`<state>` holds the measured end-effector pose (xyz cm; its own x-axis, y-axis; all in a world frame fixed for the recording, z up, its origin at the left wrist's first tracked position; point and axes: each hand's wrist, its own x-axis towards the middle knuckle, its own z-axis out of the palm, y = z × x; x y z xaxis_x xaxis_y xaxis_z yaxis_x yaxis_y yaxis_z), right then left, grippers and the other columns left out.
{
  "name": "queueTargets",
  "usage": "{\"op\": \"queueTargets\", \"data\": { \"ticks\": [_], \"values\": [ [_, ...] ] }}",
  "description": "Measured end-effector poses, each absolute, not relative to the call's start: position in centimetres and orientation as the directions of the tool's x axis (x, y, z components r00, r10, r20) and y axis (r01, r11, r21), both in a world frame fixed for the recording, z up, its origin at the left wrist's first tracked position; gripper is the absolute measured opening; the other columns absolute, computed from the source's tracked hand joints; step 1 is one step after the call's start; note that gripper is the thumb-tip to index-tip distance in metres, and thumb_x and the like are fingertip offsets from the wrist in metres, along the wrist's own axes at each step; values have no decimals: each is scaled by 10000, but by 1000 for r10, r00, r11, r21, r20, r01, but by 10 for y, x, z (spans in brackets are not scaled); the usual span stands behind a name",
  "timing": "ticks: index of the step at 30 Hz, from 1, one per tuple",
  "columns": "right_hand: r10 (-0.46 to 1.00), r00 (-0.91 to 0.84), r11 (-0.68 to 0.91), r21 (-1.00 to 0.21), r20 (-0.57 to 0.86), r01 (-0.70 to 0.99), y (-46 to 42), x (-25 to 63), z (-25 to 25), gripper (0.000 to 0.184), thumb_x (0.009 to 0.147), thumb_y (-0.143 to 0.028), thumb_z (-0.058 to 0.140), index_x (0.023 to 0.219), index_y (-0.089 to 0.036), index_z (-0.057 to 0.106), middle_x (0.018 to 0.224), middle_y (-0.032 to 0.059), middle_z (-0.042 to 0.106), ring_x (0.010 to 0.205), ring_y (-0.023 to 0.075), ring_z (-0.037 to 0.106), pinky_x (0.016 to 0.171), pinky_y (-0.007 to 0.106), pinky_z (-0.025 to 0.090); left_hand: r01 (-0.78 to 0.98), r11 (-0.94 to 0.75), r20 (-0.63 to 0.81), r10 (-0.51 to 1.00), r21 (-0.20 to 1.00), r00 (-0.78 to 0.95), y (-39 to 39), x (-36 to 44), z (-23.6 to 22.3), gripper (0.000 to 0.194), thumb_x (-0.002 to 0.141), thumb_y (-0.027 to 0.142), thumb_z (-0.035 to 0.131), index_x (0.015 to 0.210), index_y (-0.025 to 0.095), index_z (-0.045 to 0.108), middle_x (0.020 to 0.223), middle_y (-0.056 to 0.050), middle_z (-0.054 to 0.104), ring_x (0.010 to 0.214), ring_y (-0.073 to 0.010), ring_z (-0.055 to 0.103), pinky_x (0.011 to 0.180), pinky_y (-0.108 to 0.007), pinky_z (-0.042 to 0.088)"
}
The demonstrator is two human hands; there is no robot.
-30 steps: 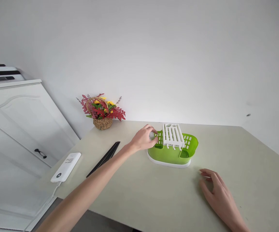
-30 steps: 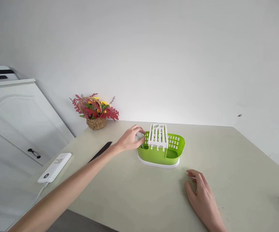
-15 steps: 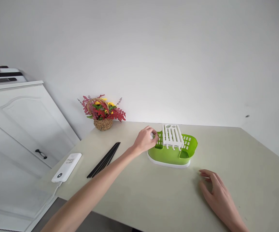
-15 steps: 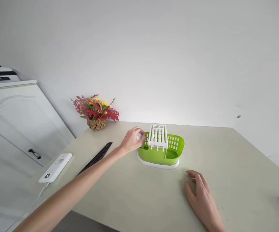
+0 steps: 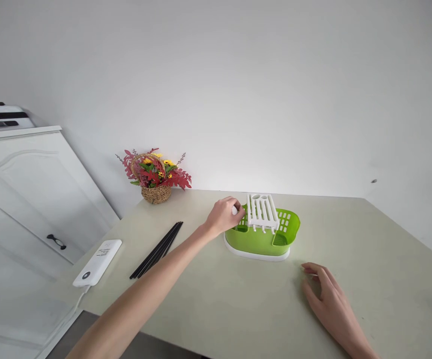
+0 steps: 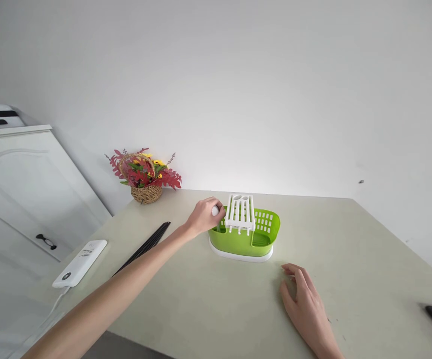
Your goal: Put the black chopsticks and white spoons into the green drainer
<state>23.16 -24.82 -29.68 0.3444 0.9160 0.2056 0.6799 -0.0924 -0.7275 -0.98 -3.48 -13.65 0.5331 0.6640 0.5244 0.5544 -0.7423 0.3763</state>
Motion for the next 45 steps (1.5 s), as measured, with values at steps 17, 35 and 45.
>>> {"op": "queueTargets", "data": {
  "ticks": [17, 35, 45],
  "values": [
    [908, 363, -92, -745, 209, 660, -248, 231, -296, 336, 921, -451, 480, 1197, -280, 566, 1306, 75, 637, 1140, 273, 648, 861, 395, 524, 612, -711, 520, 689, 348, 505, -31, -1, -137, 226, 892, 207, 588, 667, 200, 614, 722, -19, 688, 629, -153, 591, 624, -282, 445],
    [909, 359, -92, -741, 210, 666, -250, 233, -294, 324, 945, -455, 462, 1193, -268, 556, 1289, 82, 633, 1150, 273, 633, 938, 421, 504, 468, -504, 583, 812, 726, -30, 6, -25, -79, 299, 895, 315, 511, 649, 196, 633, 586, -9, 645, 548, -162, 630, 556, -249, 475],
    [909, 354, -98, -714, 220, 694, -252, 237, -298, 341, 949, -497, 458, 1183, -273, 564, 1267, 70, 654, 1111, 259, 659, 899, 402, 514, 459, -33, 49, 999, 888, -23, 31, -132, -81, 249, 789, 385, 592, 633, 192, 603, 575, -58, 650, 507, -201, 640, 482, -288, 528]
  ]
}}
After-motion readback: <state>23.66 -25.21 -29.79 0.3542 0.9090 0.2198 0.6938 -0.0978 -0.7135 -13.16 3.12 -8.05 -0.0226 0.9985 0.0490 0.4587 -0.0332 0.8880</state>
